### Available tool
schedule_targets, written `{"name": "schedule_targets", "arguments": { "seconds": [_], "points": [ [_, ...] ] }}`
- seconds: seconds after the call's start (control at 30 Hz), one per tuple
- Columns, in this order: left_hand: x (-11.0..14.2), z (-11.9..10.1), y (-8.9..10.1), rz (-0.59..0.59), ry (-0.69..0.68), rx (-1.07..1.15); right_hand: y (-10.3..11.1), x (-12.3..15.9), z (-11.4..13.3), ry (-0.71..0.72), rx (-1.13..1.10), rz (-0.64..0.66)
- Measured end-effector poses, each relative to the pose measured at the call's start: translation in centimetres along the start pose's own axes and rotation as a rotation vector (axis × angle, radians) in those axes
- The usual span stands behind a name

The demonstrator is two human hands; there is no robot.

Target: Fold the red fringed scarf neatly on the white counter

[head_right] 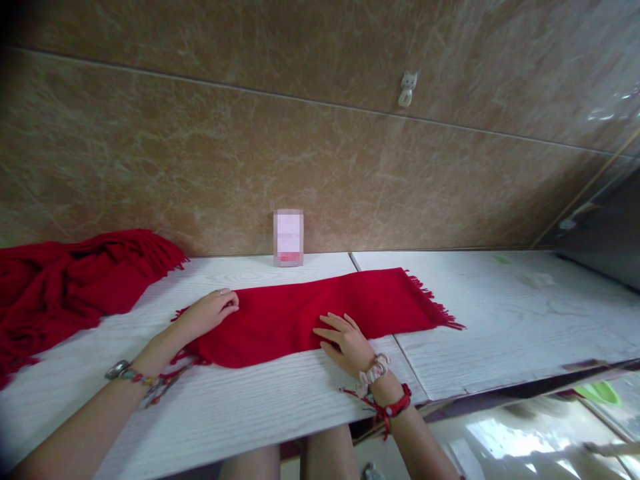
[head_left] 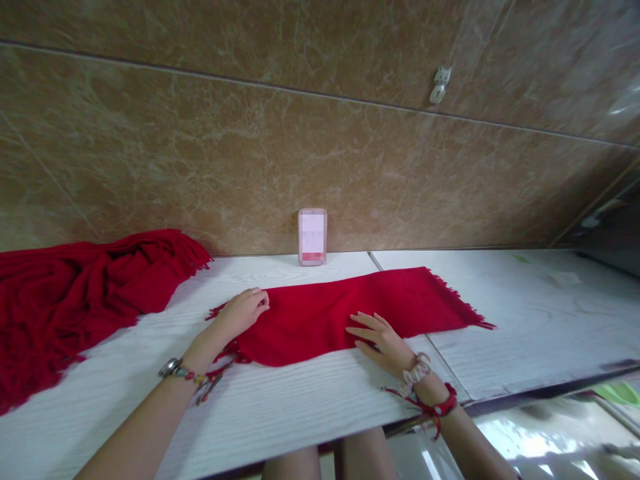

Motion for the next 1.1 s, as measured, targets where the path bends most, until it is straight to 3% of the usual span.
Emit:
{"name": "schedule_targets", "arguments": {
  "seconds": [0.17,0.33,0.53,0.83,1.1],
  "points": [
    [-0.2,0.0,-0.4,0.078,0.032,-0.071,0.0,0.0,0.1,-0.004,0.007,0.002],
    [-0.1,-0.2,-0.1,0.059,0.030,-0.137,0.1,-0.1,0.2,-0.014,0.019,0.023],
    [0.1,0.2,0.0,0.046,0.056,-0.056,0.2,-0.1,0.2,-0.007,0.033,0.011],
    [-0.1,0.1,-0.1,-0.040,0.027,-0.001,0.1,0.0,0.2,-0.009,0.034,0.013],
    [-0.3,-0.5,1.5,-0.139,0.021,-0.194,0.0,0.0,0.1,-0.007,0.036,0.019]
  ]
}}
Point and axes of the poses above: each hand's wrist, its own x-axis away from the middle knuckle, its own y-axis out of the back of the hand, z = x × y, the point moved 4 cm from there along -x, towards the middle knuckle, and after that the axes turned 15 degrees about -y, right-handed, at the moved point
